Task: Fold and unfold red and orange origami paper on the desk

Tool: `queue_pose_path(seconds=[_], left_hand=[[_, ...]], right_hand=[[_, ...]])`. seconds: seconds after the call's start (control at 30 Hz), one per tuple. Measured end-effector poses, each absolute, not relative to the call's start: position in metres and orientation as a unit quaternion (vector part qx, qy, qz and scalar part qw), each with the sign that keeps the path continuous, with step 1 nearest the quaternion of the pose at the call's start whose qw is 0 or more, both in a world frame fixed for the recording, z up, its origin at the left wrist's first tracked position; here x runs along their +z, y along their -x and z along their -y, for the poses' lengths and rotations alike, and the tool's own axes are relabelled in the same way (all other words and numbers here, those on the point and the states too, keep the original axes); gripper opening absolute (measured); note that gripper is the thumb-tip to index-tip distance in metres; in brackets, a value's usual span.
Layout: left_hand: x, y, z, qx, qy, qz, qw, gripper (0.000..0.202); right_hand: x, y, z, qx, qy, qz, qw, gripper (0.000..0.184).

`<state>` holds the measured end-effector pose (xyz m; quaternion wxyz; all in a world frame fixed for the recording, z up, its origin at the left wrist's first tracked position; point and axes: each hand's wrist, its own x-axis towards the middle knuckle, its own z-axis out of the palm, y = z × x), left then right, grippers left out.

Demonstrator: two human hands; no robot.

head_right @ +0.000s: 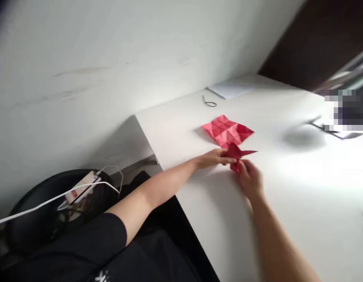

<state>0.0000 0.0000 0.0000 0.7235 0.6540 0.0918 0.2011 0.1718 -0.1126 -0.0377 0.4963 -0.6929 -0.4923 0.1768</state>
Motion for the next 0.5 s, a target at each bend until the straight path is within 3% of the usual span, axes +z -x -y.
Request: queue_pose_path(seconds=[0.13,0.5], left_hand=[[-0.005,-0.009,0.006,0.191,-0.622,-0.095,0.753,0.041],[-0.013,-0.020,0.011,0.261,-0.540,-0.099,0.794,0.052]], right_hand=[[-0.029,-0.159,0.120,0.238,0.659,0.462,0.543,0.041],[-0.029,-0.155,0.122,0.115,0.702,0.422,0.562,0.036]])
